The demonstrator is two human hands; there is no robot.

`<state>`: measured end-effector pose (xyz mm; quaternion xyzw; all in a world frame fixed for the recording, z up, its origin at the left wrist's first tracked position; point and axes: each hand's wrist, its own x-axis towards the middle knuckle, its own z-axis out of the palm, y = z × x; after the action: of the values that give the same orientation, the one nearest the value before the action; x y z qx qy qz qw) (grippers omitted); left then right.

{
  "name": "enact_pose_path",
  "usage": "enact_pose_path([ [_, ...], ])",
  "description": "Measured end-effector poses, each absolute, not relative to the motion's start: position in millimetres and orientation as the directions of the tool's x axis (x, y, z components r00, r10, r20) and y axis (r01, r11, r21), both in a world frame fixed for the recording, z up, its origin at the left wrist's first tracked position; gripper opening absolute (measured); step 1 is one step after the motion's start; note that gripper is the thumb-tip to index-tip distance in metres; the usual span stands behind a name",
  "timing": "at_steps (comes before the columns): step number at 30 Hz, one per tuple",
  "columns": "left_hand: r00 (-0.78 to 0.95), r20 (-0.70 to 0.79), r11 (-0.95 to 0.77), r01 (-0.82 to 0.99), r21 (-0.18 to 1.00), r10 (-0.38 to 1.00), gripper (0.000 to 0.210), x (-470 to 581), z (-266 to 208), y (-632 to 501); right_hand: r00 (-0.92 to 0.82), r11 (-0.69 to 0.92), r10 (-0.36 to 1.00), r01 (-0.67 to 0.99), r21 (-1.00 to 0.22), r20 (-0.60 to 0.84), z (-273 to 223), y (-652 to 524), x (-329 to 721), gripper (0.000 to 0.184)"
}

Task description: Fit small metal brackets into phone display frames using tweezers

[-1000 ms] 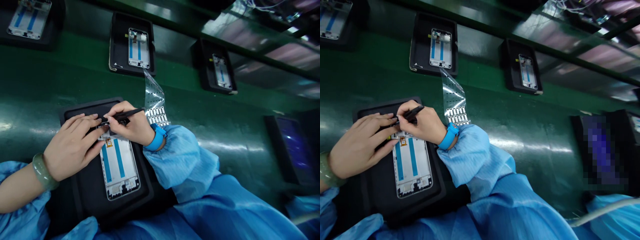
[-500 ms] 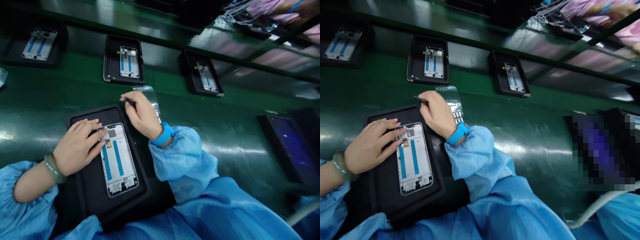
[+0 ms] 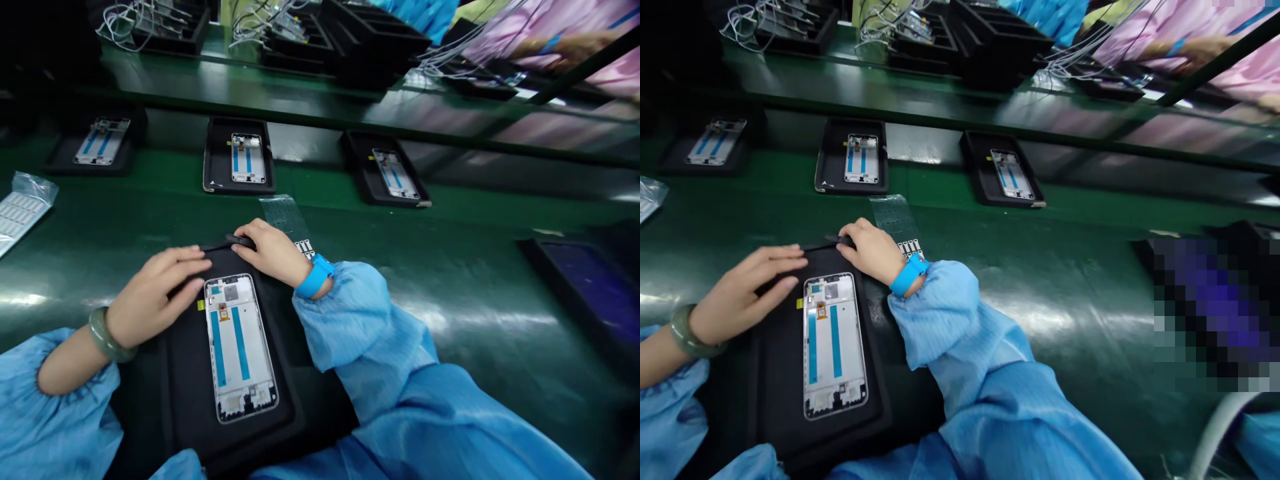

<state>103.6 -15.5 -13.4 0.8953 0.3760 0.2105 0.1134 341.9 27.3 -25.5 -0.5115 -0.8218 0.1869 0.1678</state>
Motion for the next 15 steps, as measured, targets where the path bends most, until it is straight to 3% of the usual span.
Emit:
enact_pose_path([
  [1,0.558,0.357,-0.661,0.664,0.350,0.749,0.031,99.3,-14.9,-3.5,-0.427,0.414,0.900,0.775,-0.477,0.088,-24.9,26.6,344.4,0.024],
  [3,0.421,0.420,-0.540,0.814,0.217,0.804,0.037,85.8,-21.7,29.1,-0.435,0.426,0.895,0.773,-0.470,0.097,-22.7,24.9,349.3,0.024],
  [7,0.246,0.445,-0.338,0.931,0.138,0.861,0.042,44.5,-36.3,107.0,-0.430,0.447,0.891,0.770,-0.455,0.147,-14.6,26.2,359.7,0.024],
  [12,0.259,0.350,-0.287,0.958,0.030,0.900,0.034,3.7,-28.0,163.7,-0.328,0.446,0.891,0.760,-0.473,0.314,0.7,42.8,374.7,0.021],
  [15,0.274,0.310,-0.284,0.959,-0.015,0.910,0.030,-2.4,-20.1,169.0,-0.168,0.344,0.918,0.788,-0.511,0.358,9.0,60.4,382.2,0.021],
])
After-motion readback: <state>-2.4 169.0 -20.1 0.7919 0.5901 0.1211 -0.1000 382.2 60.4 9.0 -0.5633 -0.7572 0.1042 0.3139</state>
